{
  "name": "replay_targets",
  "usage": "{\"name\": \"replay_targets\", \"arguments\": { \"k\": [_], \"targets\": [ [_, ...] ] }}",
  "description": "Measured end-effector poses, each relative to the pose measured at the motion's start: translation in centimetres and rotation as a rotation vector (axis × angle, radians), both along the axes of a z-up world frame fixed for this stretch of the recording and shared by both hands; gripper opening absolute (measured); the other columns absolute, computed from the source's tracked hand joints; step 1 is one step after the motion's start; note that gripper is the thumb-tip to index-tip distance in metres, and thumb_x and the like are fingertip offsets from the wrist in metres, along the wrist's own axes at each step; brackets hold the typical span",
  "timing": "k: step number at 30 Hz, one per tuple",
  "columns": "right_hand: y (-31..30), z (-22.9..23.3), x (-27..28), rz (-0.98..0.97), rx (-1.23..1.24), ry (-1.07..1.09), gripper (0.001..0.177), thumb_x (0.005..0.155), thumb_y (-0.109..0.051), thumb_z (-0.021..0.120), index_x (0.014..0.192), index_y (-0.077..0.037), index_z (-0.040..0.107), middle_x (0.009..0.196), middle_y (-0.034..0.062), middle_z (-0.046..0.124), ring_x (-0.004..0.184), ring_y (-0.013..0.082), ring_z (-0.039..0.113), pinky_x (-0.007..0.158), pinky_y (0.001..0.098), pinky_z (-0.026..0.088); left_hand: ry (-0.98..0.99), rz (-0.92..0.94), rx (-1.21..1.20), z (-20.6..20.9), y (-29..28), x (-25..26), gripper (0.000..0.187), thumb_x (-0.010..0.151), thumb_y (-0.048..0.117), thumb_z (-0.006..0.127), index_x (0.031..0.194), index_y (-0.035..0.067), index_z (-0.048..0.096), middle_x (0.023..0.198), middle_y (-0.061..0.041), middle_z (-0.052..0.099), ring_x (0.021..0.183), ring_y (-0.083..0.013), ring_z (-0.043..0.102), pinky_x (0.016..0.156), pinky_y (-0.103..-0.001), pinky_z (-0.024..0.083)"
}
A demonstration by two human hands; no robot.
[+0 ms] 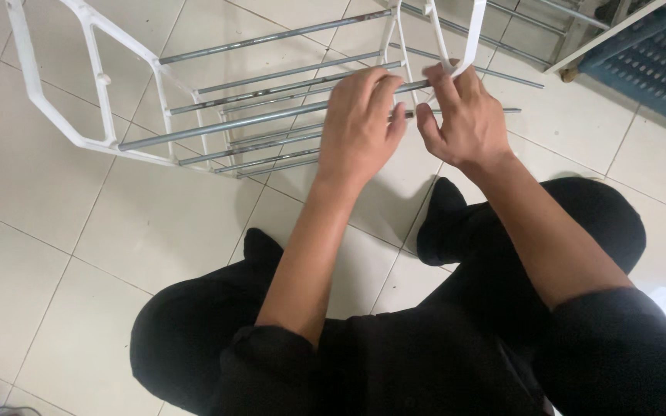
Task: The person assembles a white plastic shoe rack by inserting metal rods into the side frames. They sit on the floor, pick up rods one by one, and slide them into the frame slots. After completing the assembly, they place a pair of sneakers on the top shelf.
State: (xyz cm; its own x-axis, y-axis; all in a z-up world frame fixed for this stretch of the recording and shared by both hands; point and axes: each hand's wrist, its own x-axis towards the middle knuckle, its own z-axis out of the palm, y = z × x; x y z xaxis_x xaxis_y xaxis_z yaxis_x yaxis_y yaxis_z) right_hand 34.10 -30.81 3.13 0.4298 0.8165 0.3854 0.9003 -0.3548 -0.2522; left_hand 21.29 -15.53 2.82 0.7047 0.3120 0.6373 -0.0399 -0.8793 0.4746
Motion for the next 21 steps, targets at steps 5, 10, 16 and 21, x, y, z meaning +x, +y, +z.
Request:
{"name": "replay_targets", "arguments": {
  "k": [5, 10, 16, 21],
  "targets": [
    [1.9, -0.7, -1.0, -0.080, 0.092, 0.130, 0.052, 0.108, -0.037, 0.073, 0.129, 0.004, 0.050, 0.114, 0.0223, 0.055, 0.088, 0.0380, 0.064, 0.067, 0.0472, 0.055, -0.034, 0.360, -0.018, -2.6, 2.0, -7.4, 0.037, 0.093, 0.009, 0.077, 0.126, 0.008, 0.060, 0.134, -0.011, 0.051, 0.130, -0.0319, 0.053, 0.112, -0.051, 0.044],
    [4.1, -2.0, -1.9, -0.242, 0.255, 0.166, 0.025, 0.111, -0.024, 0.070, 0.114, -0.003, 0.057, 0.117, 0.0169, 0.056, 0.099, 0.0353, 0.062, 0.080, 0.0476, 0.053, -0.131, 0.724, -0.180, -2.7, 7.2, -16.8, 0.088, 0.097, 0.024, 0.091, 0.151, -0.002, 0.025, 0.146, -0.022, 0.028, 0.139, -0.0341, 0.031, 0.118, -0.052, 0.036],
    [5.3, -4.2, -2.2, -0.285, 0.395, 0.275, 0.017, 0.112, -0.018, 0.062, 0.118, -0.003, 0.058, 0.126, 0.0179, 0.047, 0.113, 0.0339, 0.053, 0.098, 0.0471, 0.048, -0.240, 0.590, -0.657, -3.7, 11.5, -17.2, 0.122, 0.093, 0.032, 0.096, 0.161, -0.009, 0.003, 0.164, -0.028, 0.021, 0.156, -0.0400, 0.025, 0.131, -0.052, 0.024],
    [6.2, -5.0, -2.1, -0.367, 0.395, 0.356, 0.037, 0.107, -0.032, 0.072, 0.110, -0.001, 0.052, 0.122, 0.0187, 0.040, 0.108, 0.0321, 0.048, 0.093, 0.0456, 0.045, -0.205, 0.743, -0.641, -3.6, 12.6, -16.9, 0.112, 0.087, 0.035, 0.093, 0.161, -0.003, 0.018, 0.152, -0.021, 0.037, 0.139, -0.0338, 0.041, 0.119, -0.047, 0.039]
  ]
}}
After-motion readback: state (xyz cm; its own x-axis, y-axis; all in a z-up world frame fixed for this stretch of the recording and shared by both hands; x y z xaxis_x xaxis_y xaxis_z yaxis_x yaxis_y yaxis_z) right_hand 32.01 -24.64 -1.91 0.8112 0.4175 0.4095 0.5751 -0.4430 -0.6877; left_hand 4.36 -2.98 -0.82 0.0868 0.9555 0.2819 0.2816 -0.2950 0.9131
